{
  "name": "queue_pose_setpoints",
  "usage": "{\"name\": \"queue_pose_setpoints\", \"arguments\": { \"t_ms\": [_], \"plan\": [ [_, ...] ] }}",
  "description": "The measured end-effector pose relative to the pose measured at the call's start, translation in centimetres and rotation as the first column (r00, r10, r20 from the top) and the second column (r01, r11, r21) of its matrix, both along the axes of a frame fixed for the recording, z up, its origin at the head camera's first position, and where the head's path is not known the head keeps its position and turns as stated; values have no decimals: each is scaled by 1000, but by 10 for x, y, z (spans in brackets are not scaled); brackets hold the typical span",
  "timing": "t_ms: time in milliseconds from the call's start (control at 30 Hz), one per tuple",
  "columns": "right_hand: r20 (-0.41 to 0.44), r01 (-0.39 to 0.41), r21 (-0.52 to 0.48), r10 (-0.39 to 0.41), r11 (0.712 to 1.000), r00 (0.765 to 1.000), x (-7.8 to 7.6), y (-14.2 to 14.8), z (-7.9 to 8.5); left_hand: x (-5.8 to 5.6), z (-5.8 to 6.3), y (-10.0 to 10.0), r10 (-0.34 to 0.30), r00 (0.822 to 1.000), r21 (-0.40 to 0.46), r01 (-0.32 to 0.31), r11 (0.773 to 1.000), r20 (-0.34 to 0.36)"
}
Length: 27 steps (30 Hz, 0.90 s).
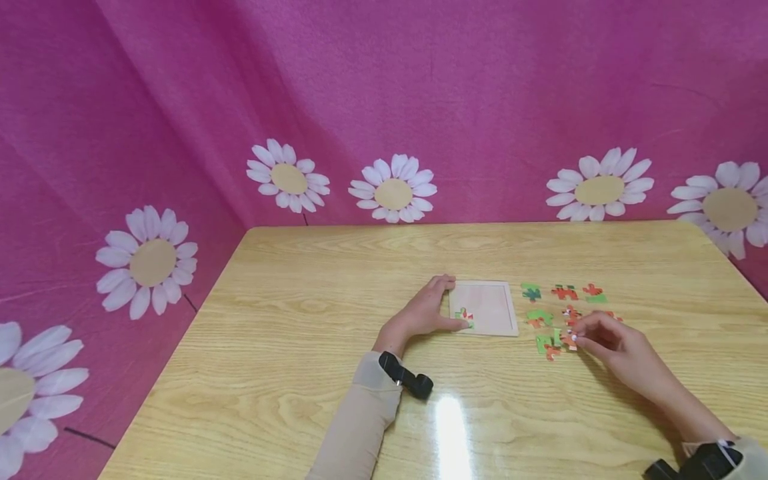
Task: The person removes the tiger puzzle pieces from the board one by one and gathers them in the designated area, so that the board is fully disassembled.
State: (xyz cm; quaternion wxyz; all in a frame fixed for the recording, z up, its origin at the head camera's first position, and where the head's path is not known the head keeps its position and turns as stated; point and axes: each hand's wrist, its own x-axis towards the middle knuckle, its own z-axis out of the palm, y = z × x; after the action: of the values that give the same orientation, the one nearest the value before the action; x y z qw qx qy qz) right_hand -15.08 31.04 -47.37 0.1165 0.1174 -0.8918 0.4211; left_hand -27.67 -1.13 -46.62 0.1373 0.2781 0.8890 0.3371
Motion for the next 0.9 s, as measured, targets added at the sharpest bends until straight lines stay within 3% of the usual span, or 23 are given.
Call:
{"name": "queue_pose_setpoints", "arguments": {
  "t_ms": [900],
  "plan": [
    [37,-7,-9,8,1000,999,13,27,-2,0,0,1,0,1000,-9,0,1000,-4]
  ]
}}
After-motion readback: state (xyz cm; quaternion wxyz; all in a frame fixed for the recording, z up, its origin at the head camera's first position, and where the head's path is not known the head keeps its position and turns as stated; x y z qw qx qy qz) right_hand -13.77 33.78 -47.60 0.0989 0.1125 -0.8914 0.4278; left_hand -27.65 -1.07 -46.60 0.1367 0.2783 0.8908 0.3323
